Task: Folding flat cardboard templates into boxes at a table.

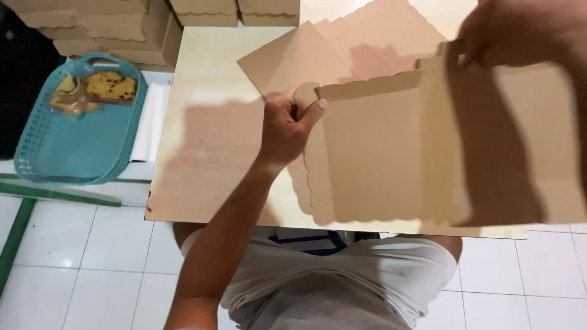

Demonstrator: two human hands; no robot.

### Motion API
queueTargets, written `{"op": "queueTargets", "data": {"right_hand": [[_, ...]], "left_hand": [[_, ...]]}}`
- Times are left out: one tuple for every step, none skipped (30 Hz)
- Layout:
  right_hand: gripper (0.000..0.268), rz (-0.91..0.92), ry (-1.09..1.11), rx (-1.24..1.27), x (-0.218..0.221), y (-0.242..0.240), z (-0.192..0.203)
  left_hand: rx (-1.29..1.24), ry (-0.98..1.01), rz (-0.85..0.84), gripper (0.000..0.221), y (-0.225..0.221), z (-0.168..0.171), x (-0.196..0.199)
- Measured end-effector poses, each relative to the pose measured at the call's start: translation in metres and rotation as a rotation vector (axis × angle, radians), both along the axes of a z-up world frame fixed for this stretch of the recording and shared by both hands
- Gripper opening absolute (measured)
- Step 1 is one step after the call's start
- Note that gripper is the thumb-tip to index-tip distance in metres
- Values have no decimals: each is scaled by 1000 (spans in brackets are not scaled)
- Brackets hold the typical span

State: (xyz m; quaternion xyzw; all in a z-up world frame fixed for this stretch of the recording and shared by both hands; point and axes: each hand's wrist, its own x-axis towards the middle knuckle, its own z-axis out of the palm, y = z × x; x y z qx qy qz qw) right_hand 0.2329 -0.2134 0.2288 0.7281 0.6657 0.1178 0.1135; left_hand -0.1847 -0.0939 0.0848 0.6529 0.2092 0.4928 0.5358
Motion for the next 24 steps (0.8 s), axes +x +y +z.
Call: {"op": "queueTargets", "data": {"right_hand": [[43,4,-116,-29,-32,16,-1],[45,12,-228,-59,-70,31,-8],[47,21,-341,-87,-112,47,-15],[47,29,-340,-90,-128,53,-28],[50,189,118,-58,-144,59,-42],[53,335,582,-19,-158,62,-55],[53,335,584,-26,-168,66,-72],[45,387,617,-64,-178,70,-91],[37,439,650,-103,-189,75,-109],[37,440,652,-105,-190,77,-128],[21,402,686,-9,-191,80,-148],[23,363,717,85,-192,83,-167],[23,365,719,81,-191,82,-173],[17,380,725,150,-190,80,-180],[12,394,730,219,-189,78,-187],[12,393,733,213,-193,76,-190],[10,430,721,316,-197,73,-193],[12,465,707,421,-201,71,-195],[12,464,708,417,-203,69,-198],[14,462,639,468,-206,66,-202],[17,460,569,519,-209,64,-205],[17,463,576,512,-215,61,-203],[13,459,530,555,-221,58,-201],[9,451,480,603,-226,55,-198]], "left_hand": [[-4,1,7,33,9,-17,2],[12,80,29,30,19,-34,1],[27,160,50,27,28,-52,1],[22,162,58,27,34,-63,1],[14,266,63,23,40,-74,2],[4,369,62,22,45,-86,4],[-3,370,63,22,44,-83,6],[10,385,56,21,44,-79,6],[23,400,48,20,43,-76,6],[21,402,50,20,45,-79,7],[-7,429,40,20,48,-83,8],[-37,454,32,21,50,-87,8],[-41,455,35,21,52,-85,9],[-17,501,57,22,53,-84,9],[8,547,79,23,54,-83,9],[1,548,80,23,50,-75,9],[25,649,135,21,46,-67,9],[50,749,188,20,42,-59,10],[46,749,187,20,41,-61,9],[165,760,199,17,40,-63,8],[285,768,209,17,39,-65,7],[277,774,212,17,40,-71,6],[329,760,252,18,42,-77,5],[387,743,289,22,45,-82,6]]}}
